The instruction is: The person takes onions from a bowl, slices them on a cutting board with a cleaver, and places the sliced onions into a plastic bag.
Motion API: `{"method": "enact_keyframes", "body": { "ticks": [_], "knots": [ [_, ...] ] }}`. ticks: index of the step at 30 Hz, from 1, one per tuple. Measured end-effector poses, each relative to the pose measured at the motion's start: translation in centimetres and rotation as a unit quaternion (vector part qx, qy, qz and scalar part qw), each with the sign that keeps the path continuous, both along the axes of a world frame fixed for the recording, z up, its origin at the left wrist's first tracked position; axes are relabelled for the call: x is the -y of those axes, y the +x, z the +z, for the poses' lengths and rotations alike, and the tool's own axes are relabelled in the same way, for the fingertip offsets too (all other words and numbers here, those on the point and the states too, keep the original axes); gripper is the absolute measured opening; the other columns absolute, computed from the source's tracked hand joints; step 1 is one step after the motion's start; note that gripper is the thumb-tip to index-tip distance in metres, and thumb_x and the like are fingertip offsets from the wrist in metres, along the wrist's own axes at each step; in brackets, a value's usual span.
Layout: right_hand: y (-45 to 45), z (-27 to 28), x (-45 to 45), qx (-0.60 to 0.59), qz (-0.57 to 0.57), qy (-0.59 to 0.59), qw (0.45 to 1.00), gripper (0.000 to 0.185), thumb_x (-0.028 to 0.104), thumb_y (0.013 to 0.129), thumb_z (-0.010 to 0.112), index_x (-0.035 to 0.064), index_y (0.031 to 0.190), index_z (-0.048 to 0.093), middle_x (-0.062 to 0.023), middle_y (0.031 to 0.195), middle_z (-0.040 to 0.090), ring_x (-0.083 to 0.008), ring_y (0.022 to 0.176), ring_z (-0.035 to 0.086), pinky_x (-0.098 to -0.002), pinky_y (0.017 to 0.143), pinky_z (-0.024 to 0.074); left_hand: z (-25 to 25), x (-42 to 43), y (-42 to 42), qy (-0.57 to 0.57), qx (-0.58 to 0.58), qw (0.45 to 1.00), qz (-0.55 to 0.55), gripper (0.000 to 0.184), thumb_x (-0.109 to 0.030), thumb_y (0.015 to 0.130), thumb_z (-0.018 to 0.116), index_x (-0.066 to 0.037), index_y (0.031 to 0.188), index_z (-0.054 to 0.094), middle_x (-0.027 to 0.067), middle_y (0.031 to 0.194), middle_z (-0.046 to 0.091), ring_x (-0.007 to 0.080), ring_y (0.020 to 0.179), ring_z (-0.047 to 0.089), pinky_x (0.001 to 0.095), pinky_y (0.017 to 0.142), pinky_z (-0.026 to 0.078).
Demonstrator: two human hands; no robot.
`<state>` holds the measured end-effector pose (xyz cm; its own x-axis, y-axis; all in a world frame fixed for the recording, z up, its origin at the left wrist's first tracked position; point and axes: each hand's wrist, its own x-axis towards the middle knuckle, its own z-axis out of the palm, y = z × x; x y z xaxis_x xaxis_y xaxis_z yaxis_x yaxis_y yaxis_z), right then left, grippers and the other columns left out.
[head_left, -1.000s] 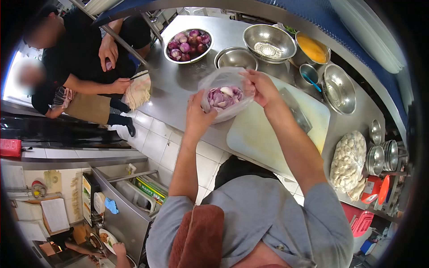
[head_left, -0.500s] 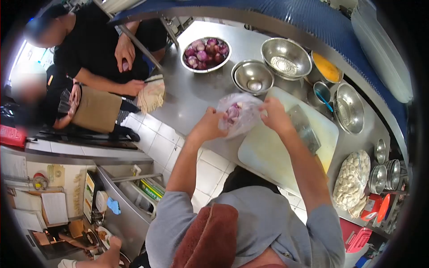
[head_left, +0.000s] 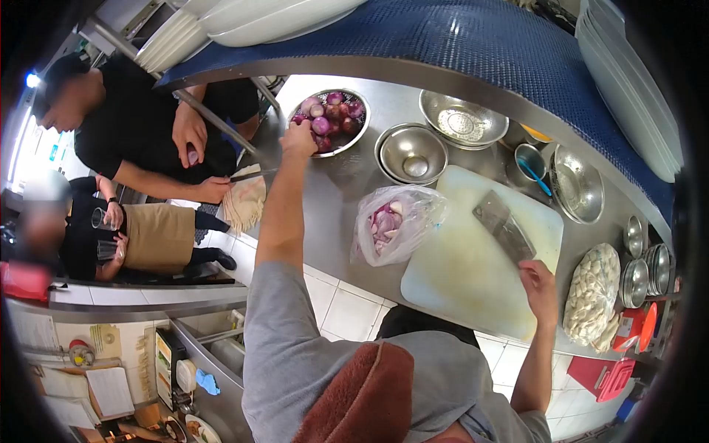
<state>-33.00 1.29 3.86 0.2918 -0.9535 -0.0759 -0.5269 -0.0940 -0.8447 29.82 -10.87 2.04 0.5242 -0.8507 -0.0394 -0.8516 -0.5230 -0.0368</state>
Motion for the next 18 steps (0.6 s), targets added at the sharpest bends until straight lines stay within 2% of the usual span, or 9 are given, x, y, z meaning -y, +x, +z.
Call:
{"method": "enact_keyframes", "body": {
  "ticks": [1, 3, 5, 7, 8, 11, 13, 18],
  "knots": [
    [-1.0, -0.2, -0.7, -0.001, -0.038, 0.015, 0.999, 0.016, -0.001, 0.092, 0.062, -0.0026, 0.107, 0.064, -0.0107, 0.102, 0.067, -0.0195, 0.092, 0.066, -0.0304, 0.082, 0.0531, 0.6, 0.3, -0.4, 0.001, 0.000, 1.000, -0.006, 0.055, -0.027, 0.078, 0.076, -0.018, 0.129, 0.056, 0.0129, 0.124, 0.062, 0.0348, 0.122, 0.059, 0.0531, 0.098, 0.047],
    [-2.8, -0.3, -1.7, -0.020, -0.059, 0.009, 0.998, 0.015, 0.000, 0.093, 0.061, -0.0027, 0.108, 0.065, -0.0112, 0.100, 0.067, -0.0200, 0.090, 0.067, -0.0305, 0.081, 0.0534, 1.6, 0.9, -1.1, 0.034, 0.076, 0.996, 0.022, 0.059, -0.031, 0.076, 0.077, -0.019, 0.130, 0.056, 0.0117, 0.128, 0.062, 0.0337, 0.120, 0.060, 0.0548, 0.099, 0.046],
    [-3.7, 0.0, -2.6, -0.040, -0.076, 0.003, 0.996, 0.015, 0.001, 0.094, 0.061, -0.0029, 0.108, 0.065, -0.0117, 0.098, 0.068, -0.0204, 0.088, 0.067, -0.0307, 0.080, 0.0537, 2.1, 1.1, -0.9, -0.002, 0.042, 0.999, 0.019, 0.055, -0.036, 0.076, 0.075, -0.018, 0.126, 0.060, 0.0133, 0.123, 0.065, 0.0336, 0.116, 0.063, 0.0511, 0.098, 0.048],
    [-4.0, 0.5, -3.3, -0.092, -0.108, 0.005, 0.990, 0.015, 0.004, 0.094, 0.062, -0.0023, 0.107, 0.066, -0.0097, 0.096, 0.070, -0.0176, 0.090, 0.067, -0.0289, 0.080, 0.0529, 2.4, 1.8, -0.2, -0.086, -0.104, 0.991, 0.021, 0.047, -0.038, 0.077, 0.072, -0.013, 0.117, 0.067, 0.0171, 0.116, 0.069, 0.0347, 0.111, 0.065, 0.0467, 0.097, 0.050],
    [-4.2, 0.4, -3.5, -0.092, -0.109, 0.005, 0.990, 0.015, 0.004, 0.094, 0.062, -0.0023, 0.107, 0.066, -0.0097, 0.096, 0.070, -0.0176, 0.090, 0.067, -0.0289, 0.080, 0.0529, 2.5, 1.9, 0.0, -0.097, -0.110, 0.989, 0.020, 0.039, -0.035, 0.079, 0.068, -0.010, 0.109, 0.071, 0.0199, 0.112, 0.070, 0.0361, 0.109, 0.066, 0.0435, 0.096, 0.051],
    [-5.1, 0.0, -3.7, -0.127, -0.108, -0.032, 0.985, 0.016, 0.004, 0.094, 0.061, -0.0024, 0.108, 0.066, -0.0115, 0.097, 0.070, -0.0200, 0.088, 0.068, -0.0300, 0.078, 0.0536, 3.3, 2.5, -0.6, -0.064, -0.097, 0.993, 0.023, 0.039, -0.034, 0.080, 0.067, -0.011, 0.111, 0.071, 0.0202, 0.113, 0.070, 0.0361, 0.111, 0.066, 0.0447, 0.097, 0.051],
    [-5.4, 0.1, -3.8, -0.134, -0.106, -0.031, 0.985, 0.015, 0.001, 0.092, 0.061, -0.0032, 0.106, 0.065, -0.0154, 0.097, 0.071, -0.0256, 0.086, 0.070, -0.0334, 0.076, 0.0550, 2.4, 3.6, -0.2, -0.060, -0.092, 0.994, 0.023, 0.039, -0.033, 0.081, 0.067, -0.010, 0.112, 0.071, 0.0201, 0.114, 0.070, 0.0358, 0.111, 0.066, 0.0447, 0.097, 0.051],
    [-5.8, -0.4, -3.8, -0.144, -0.120, -0.038, 0.982, 0.015, 0.000, 0.091, 0.061, -0.0031, 0.105, 0.065, -0.0152, 0.097, 0.070, -0.0265, 0.085, 0.070, -0.0341, 0.075, 0.0554, 2.3, 5.1, -2.0, -0.084, -0.050, 0.995, -0.019, 0.040, -0.025, 0.080, 0.070, -0.006, 0.116, 0.070, 0.0195, 0.120, 0.067, 0.0370, 0.114, 0.064, 0.0449, 0.098, 0.051]
  ]
}}
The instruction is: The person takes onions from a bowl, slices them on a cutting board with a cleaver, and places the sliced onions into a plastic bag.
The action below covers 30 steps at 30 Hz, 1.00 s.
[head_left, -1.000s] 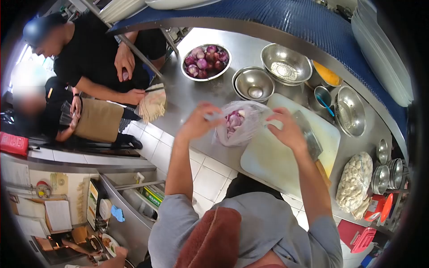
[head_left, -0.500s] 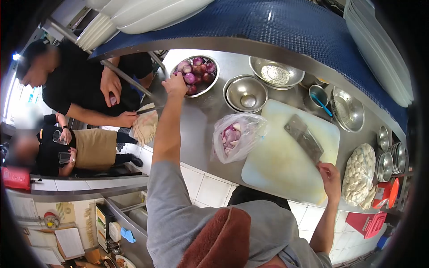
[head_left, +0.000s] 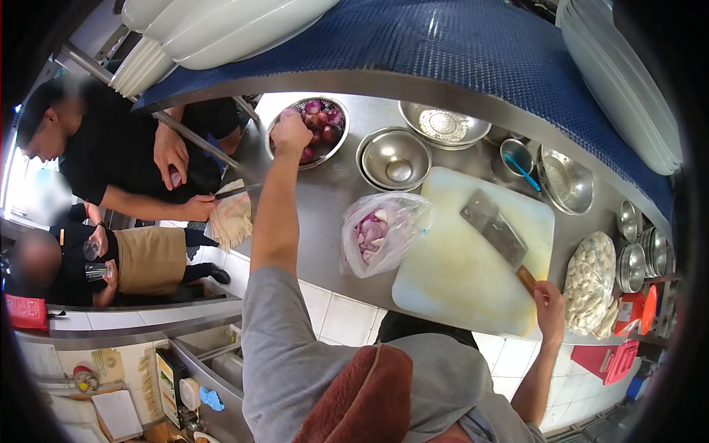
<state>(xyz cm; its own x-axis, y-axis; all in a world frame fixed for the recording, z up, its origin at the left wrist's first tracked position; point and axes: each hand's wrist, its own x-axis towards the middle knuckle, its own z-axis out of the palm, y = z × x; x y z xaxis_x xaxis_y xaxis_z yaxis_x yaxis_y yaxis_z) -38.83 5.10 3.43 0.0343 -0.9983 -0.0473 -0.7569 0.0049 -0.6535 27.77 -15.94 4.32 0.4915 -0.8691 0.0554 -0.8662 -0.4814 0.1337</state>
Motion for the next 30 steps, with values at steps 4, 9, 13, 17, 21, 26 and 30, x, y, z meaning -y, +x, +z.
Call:
{"method": "enact_keyframes", "body": {
  "ticks": [4, 9, 13, 17, 21, 26, 30],
  "knots": [
    [-0.1, 0.3, -0.3, -0.001, 0.000, 0.018, 1.000, 0.017, 0.003, 0.094, 0.061, -0.0014, 0.109, 0.066, -0.0129, 0.097, 0.071, -0.0217, 0.088, 0.070, -0.0319, 0.076, 0.0547, -2.0, -0.1, 0.3, 0.046, 0.079, 0.996, 0.006, 0.053, -0.025, 0.076, 0.077, -0.005, 0.124, 0.065, 0.0180, 0.130, 0.062, 0.0393, 0.125, 0.057, 0.0490, 0.101, 0.049],
    [-0.4, 0.1, -0.9, -0.012, -0.010, -0.004, 1.000, 0.015, 0.002, 0.092, 0.061, -0.0026, 0.106, 0.066, -0.0143, 0.096, 0.071, -0.0245, 0.085, 0.070, -0.0330, 0.075, 0.0551, 2.2, -0.6, -2.1, 0.135, 0.015, 0.990, 0.037, 0.067, -0.031, 0.077, 0.078, -0.006, 0.135, 0.054, 0.0194, 0.133, 0.061, 0.0388, 0.128, 0.055, 0.0505, 0.102, 0.047],
    [0.5, 1.0, -0.8, -0.014, -0.021, 0.011, 1.000, 0.013, 0.001, 0.092, 0.060, -0.0042, 0.102, 0.065, -0.0159, 0.095, 0.071, -0.0261, 0.084, 0.070, -0.0336, 0.074, 0.0555, -2.2, 0.9, -0.1, 0.032, -0.016, 0.997, 0.069, 0.062, -0.032, 0.079, 0.077, -0.003, 0.129, 0.055, 0.0216, 0.122, 0.066, 0.0372, 0.112, 0.066, 0.0442, 0.095, 0.054],
    [0.3, 0.9, -0.9, -0.003, -0.022, 0.006, 1.000, 0.013, 0.000, 0.092, 0.060, -0.0037, 0.103, 0.066, -0.0149, 0.095, 0.071, -0.0249, 0.084, 0.070, -0.0332, 0.074, 0.0553, -1.8, -0.1, -1.6, -0.026, -0.023, 0.995, 0.089, 0.060, -0.034, 0.080, 0.076, 0.002, 0.122, 0.055, 0.0240, 0.120, 0.066, 0.0374, 0.108, 0.067, 0.0455, 0.093, 0.055],
    [-0.5, 0.7, -1.1, 0.013, -0.022, 0.000, 1.000, 0.014, 0.000, 0.092, 0.060, -0.0021, 0.104, 0.066, -0.0131, 0.096, 0.071, -0.0238, 0.085, 0.070, -0.0326, 0.074, 0.0554, -2.1, 1.4, -2.0, -0.198, 0.043, 0.979, -0.037, 0.063, -0.035, 0.076, 0.075, 0.005, 0.121, 0.056, 0.0269, 0.110, 0.066, 0.0429, 0.102, 0.066, 0.0508, 0.089, 0.053],
    [-0.8, -0.3, -1.0, -0.006, -0.019, 0.021, 1.000, 0.016, 0.001, 0.092, 0.061, -0.0012, 0.107, 0.066, -0.0103, 0.094, 0.071, -0.0194, 0.085, 0.069, -0.0309, 0.076, 0.0542, -4.9, 6.4, -3.8, -0.133, -0.008, 0.984, -0.117, 0.043, -0.021, 0.082, 0.063, -0.003, 0.121, 0.063, 0.0307, 0.128, 0.055, 0.0478, 0.118, 0.056, 0.0508, 0.099, 0.048],
    [-0.8, -0.1, -1.1, 0.006, -0.016, 0.016, 1.000, 0.015, 0.004, 0.095, 0.061, -0.0015, 0.107, 0.065, -0.0110, 0.092, 0.070, -0.0181, 0.083, 0.067, -0.0304, 0.074, 0.0531, -2.6, 6.8, -6.6, -0.014, 0.026, 0.997, -0.076, 0.030, -0.019, 0.090, 0.060, -0.006, 0.114, 0.070, 0.0211, 0.122, 0.064, 0.0395, 0.113, 0.063, 0.0483, 0.094, 0.052]
  ]
}}
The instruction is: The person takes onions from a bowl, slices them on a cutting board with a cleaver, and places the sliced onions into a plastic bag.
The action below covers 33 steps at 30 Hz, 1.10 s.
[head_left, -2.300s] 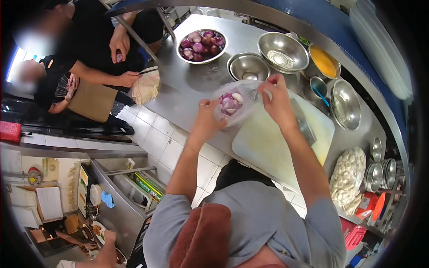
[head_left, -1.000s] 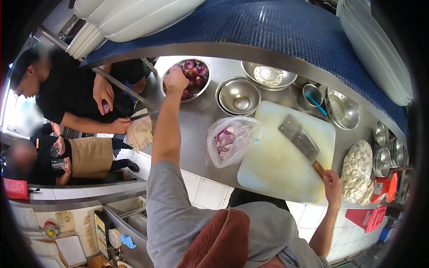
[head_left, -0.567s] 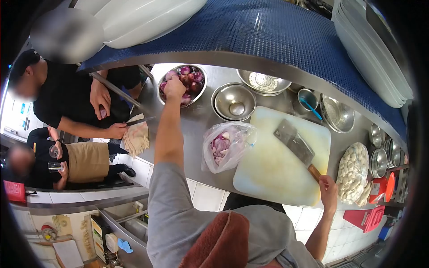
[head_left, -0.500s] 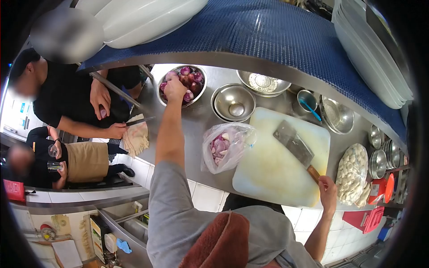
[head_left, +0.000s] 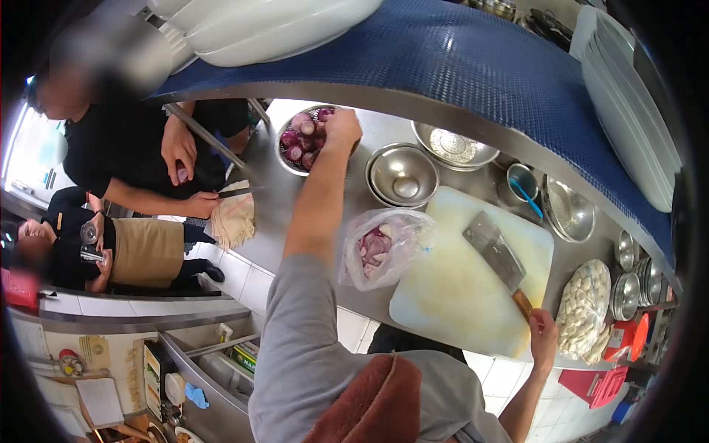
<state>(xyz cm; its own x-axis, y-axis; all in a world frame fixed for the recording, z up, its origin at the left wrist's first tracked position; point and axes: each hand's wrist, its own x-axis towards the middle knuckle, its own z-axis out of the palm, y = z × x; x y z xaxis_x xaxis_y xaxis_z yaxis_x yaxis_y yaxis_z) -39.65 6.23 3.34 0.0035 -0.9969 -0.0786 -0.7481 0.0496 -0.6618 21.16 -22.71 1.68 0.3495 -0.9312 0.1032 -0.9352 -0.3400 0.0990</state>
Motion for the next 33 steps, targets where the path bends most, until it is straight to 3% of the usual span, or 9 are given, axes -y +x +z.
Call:
{"method": "enact_keyframes", "body": {
  "ticks": [2, 5, 15, 19, 20, 23, 25, 27, 33],
  "knots": [
    [0.3, 0.2, 0.0, 0.012, -0.016, 0.015, 1.000, 0.014, 0.007, 0.096, 0.061, -0.0018, 0.107, 0.064, -0.0122, 0.088, 0.069, -0.0193, 0.080, 0.066, -0.0314, 0.072, 0.0519, -0.7, 1.5, 1.0, 0.015, 0.068, 0.998, 0.010, 0.024, -0.019, 0.094, 0.058, -0.010, 0.109, 0.074, 0.0144, 0.114, 0.071, 0.0310, 0.107, 0.069, 0.0444, 0.087, 0.056],
    [0.0, -0.2, -0.1, -0.009, 0.005, -0.008, 1.000, 0.013, 0.004, 0.094, 0.061, 0.0007, 0.106, 0.065, -0.0120, 0.089, 0.068, -0.0200, 0.080, 0.066, -0.0319, 0.070, 0.0517, -2.6, 4.6, 1.5, 0.055, 0.034, 0.993, 0.101, 0.024, -0.020, 0.096, 0.056, -0.015, 0.109, 0.076, 0.0070, 0.114, 0.073, 0.0248, 0.104, 0.071, 0.0437, 0.080, 0.058],
    [-0.5, -0.4, 1.1, 0.004, 0.021, -0.005, 1.000, 0.015, 0.002, 0.092, 0.059, -0.0008, 0.106, 0.066, -0.0119, 0.091, 0.070, -0.0213, 0.080, 0.068, -0.0319, 0.071, 0.0530, 0.5, 0.3, -0.9, 0.028, 0.082, 0.995, 0.058, 0.020, -0.016, 0.089, 0.063, -0.015, 0.102, 0.078, 0.0077, 0.104, 0.075, 0.0257, 0.097, 0.073, 0.0463, 0.067, 0.060],
    [-1.3, -0.5, 1.3, 0.003, 0.025, -0.005, 1.000, 0.016, 0.004, 0.093, 0.060, -0.0026, 0.107, 0.066, -0.0126, 0.090, 0.070, -0.0214, 0.079, 0.068, -0.0316, 0.071, 0.0531, 2.3, -2.0, -0.9, -0.035, 0.042, 0.996, 0.072, 0.025, -0.023, 0.083, 0.068, -0.010, 0.104, 0.076, 0.0116, 0.099, 0.075, 0.0261, 0.095, 0.073, 0.0392, 0.078, 0.059],
    [-1.9, -0.7, 1.2, -0.002, 0.018, 0.002, 1.000, 0.016, 0.004, 0.093, 0.060, -0.0026, 0.107, 0.066, -0.0126, 0.090, 0.070, -0.0214, 0.079, 0.068, -0.0316, 0.071, 0.0531, 4.1, -3.8, -1.9, -0.080, -0.051, 0.995, 0.027, 0.029, -0.027, 0.081, 0.071, -0.009, 0.103, 0.075, 0.0122, 0.102, 0.074, 0.0263, 0.095, 0.073, 0.0375, 0.080, 0.058],
    [-2.9, -1.4, 1.8, 0.011, 0.034, -0.027, 0.999, 0.017, 0.005, 0.094, 0.061, -0.0030, 0.108, 0.066, -0.0132, 0.090, 0.070, -0.0215, 0.079, 0.068, -0.0318, 0.071, 0.0533, 7.1, -8.3, -7.0, -0.199, -0.253, 0.937, -0.138, 0.044, -0.035, 0.072, 0.080, -0.008, 0.105, 0.071, 0.0129, 0.103, 0.073, 0.0269, 0.091, 0.072, 0.0329, 0.082, 0.057],
    [-2.6, -1.3, 2.5, 0.004, 0.050, -0.023, 0.998, 0.015, 0.006, 0.094, 0.062, -0.0014, 0.105, 0.066, -0.0156, 0.092, 0.070, -0.0275, 0.082, 0.069, -0.0348, 0.070, 0.0545, 7.6, -12.0, -13.5, -0.136, -0.458, 0.857, -0.196, 0.044, -0.033, 0.072, 0.081, -0.009, 0.107, 0.069, 0.0121, 0.096, 0.073, 0.0258, 0.087, 0.071, 0.0352, 0.080, 0.056],
    [-2.6, -1.9, 3.2, 0.010, 0.076, -0.031, 0.997, 0.017, 0.006, 0.092, 0.063, -0.0014, 0.108, 0.066, -0.0158, 0.093, 0.071, -0.0265, 0.082, 0.069, -0.0339, 0.071, 0.0544, 8.8, -17.7, -20.6, -0.083, -0.437, 0.852, -0.275, 0.048, -0.026, 0.076, 0.081, -0.007, 0.118, 0.067, 0.0099, 0.101, 0.073, 0.0200, 0.091, 0.070, 0.0325, 0.083, 0.054],
    [-2.0, -0.5, 3.7, 0.012, 0.153, -0.024, 0.988, 0.039, 0.001, 0.079, 0.074, 0.0000, 0.116, 0.062, -0.0177, 0.098, 0.069, -0.0312, 0.088, 0.068, -0.0388, 0.074, 0.0550, -2.2, -25.6, -35.2, -0.084, -0.336, 0.905, -0.246, 0.044, -0.020, 0.078, 0.075, -0.010, 0.119, 0.063, 0.0110, 0.105, 0.069, 0.0317, 0.090, 0.066, 0.0431, 0.080, 0.054]
  ]
}}
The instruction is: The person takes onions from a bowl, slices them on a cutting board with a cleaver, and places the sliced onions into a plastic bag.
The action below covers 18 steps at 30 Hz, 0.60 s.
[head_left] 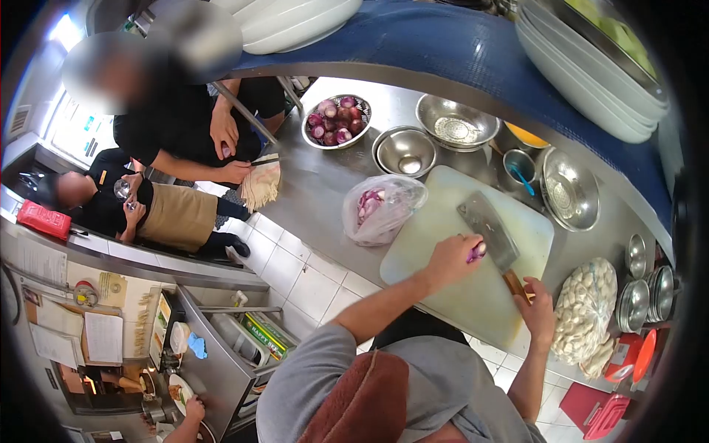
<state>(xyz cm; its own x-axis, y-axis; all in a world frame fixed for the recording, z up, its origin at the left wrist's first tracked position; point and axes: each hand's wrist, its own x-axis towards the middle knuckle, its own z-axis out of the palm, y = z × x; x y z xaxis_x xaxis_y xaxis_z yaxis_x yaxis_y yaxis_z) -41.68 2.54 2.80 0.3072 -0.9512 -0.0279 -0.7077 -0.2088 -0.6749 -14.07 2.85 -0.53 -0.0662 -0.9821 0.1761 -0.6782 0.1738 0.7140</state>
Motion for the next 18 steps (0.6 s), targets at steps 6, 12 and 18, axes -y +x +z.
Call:
{"method": "enact_keyframes", "body": {
  "ticks": [6, 12, 18],
  "knots": [
    [-0.4, -1.6, -0.4, -0.020, 0.031, -0.025, 0.999, 0.055, -0.001, 0.069, 0.080, 0.0021, 0.120, 0.060, -0.0169, 0.101, 0.064, -0.0333, 0.089, 0.066, -0.0406, 0.080, 0.0533, -2.6, -2.8, -1.7, -0.132, 0.084, 0.988, 0.015, 0.045, -0.016, 0.082, 0.071, -0.011, 0.125, 0.059, 0.0111, 0.125, 0.059, 0.0330, 0.113, 0.055, 0.0469, 0.095, 0.046],
    [-0.4, -1.8, 0.0, -0.012, 0.036, -0.010, 0.999, 0.048, -0.005, 0.071, 0.077, -0.0007, 0.115, 0.059, -0.0191, 0.101, 0.062, -0.0371, 0.092, 0.066, -0.0426, 0.080, 0.0534, -2.3, -2.3, -1.5, -0.175, 0.177, 0.964, -0.099, 0.051, -0.016, 0.077, 0.072, -0.008, 0.127, 0.060, 0.0154, 0.137, 0.050, 0.0351, 0.124, 0.046, 0.0500, 0.103, 0.039],
    [0.2, -1.6, 0.2, -0.032, 0.024, 0.001, 0.999, 0.045, -0.006, 0.071, 0.075, -0.0008, 0.114, 0.060, -0.0184, 0.102, 0.062, -0.0361, 0.092, 0.066, -0.0422, 0.081, 0.0529, -2.2, -1.1, -1.8, -0.169, 0.190, 0.953, -0.165, 0.047, -0.019, 0.078, 0.070, -0.005, 0.122, 0.061, 0.0220, 0.143, 0.046, 0.0387, 0.129, 0.043, 0.0515, 0.105, 0.037]
  ]
}}
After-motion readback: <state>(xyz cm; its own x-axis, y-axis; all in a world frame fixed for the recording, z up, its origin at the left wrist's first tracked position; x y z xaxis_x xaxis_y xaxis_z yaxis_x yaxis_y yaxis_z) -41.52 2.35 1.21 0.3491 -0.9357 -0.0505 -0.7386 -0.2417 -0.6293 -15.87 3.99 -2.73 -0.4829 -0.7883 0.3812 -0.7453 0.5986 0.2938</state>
